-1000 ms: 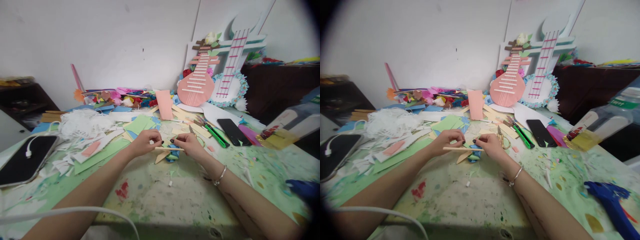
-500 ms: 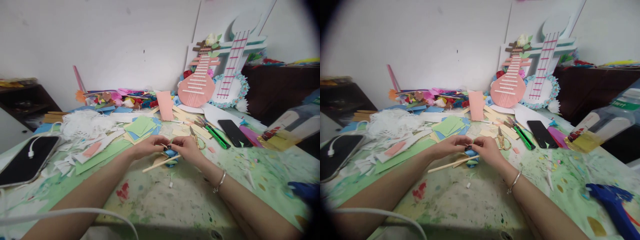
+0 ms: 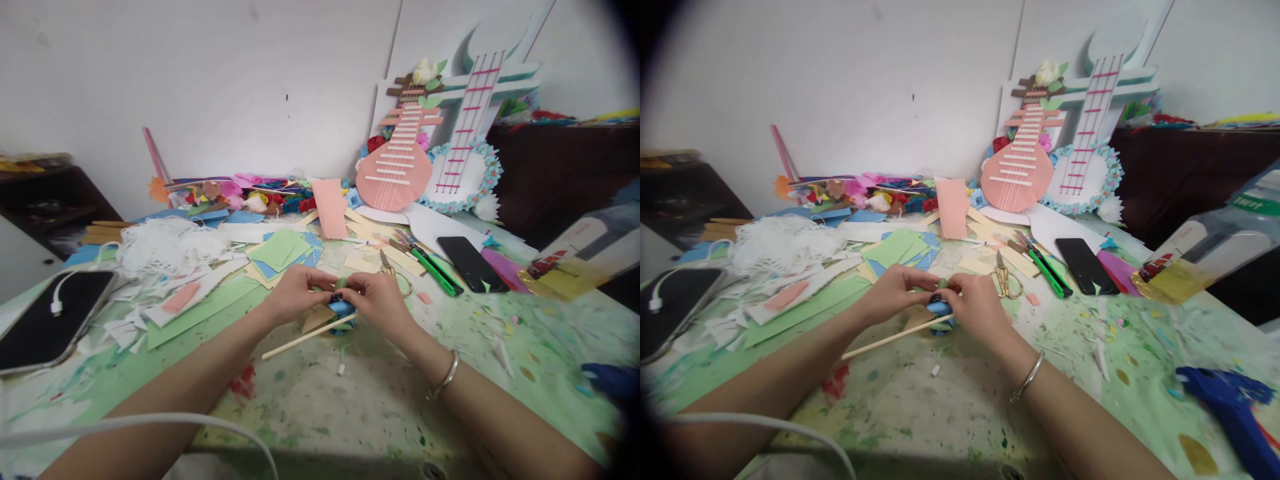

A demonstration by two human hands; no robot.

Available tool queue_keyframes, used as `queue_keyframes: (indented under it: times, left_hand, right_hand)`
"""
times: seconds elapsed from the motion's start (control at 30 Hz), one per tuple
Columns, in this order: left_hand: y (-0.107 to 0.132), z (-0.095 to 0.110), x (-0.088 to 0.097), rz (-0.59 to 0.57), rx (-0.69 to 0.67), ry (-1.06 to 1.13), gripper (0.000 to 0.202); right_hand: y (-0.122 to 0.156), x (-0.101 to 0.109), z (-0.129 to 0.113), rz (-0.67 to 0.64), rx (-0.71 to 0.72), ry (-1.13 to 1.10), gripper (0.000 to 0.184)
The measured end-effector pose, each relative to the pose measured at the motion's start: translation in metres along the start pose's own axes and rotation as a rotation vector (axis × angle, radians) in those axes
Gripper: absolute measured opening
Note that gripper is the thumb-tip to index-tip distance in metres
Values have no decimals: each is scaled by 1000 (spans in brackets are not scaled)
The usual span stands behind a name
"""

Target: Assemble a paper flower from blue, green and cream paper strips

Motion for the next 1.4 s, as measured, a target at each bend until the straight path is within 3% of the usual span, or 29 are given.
queue_keyframes:
  times: [0.23,0.5,0.77,1.0,1.23,1.4]
  left_hand:
    - [-4,-16,1,-77,55,212,23]
    - [-5,-21,2,-103,114,291,22]
    - [-6,-26,5,-27,120,268,19]
    - [-6,-24,6,-12,100,239,17]
    - [-5,-23,5,-162,119,191,15]
    - [-6,-22,6,-172,89,150,12]
  right_hand:
    - [-5,-4,7,-60,24,-130,26]
    - [-3,-21,15,-366,-61,-500,15]
    - [-4,-25,14,-339,-68,-502,13]
    - [-7,-14,13,-251,10,-293,15]
    - [-7,-18,15,-291,21,-308,16]
    - [-4,-25,20,-378,-45,-446,13]
Point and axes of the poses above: each hand's wrist, its own y-axis away from the middle knuckle, its own x-axis out of the back of the hand, z = x × y, the point moved 8 cm from there along -y, towards the middle knuckle, and after that the axes turned 3 degrees about -y, right-handed, at the moved point
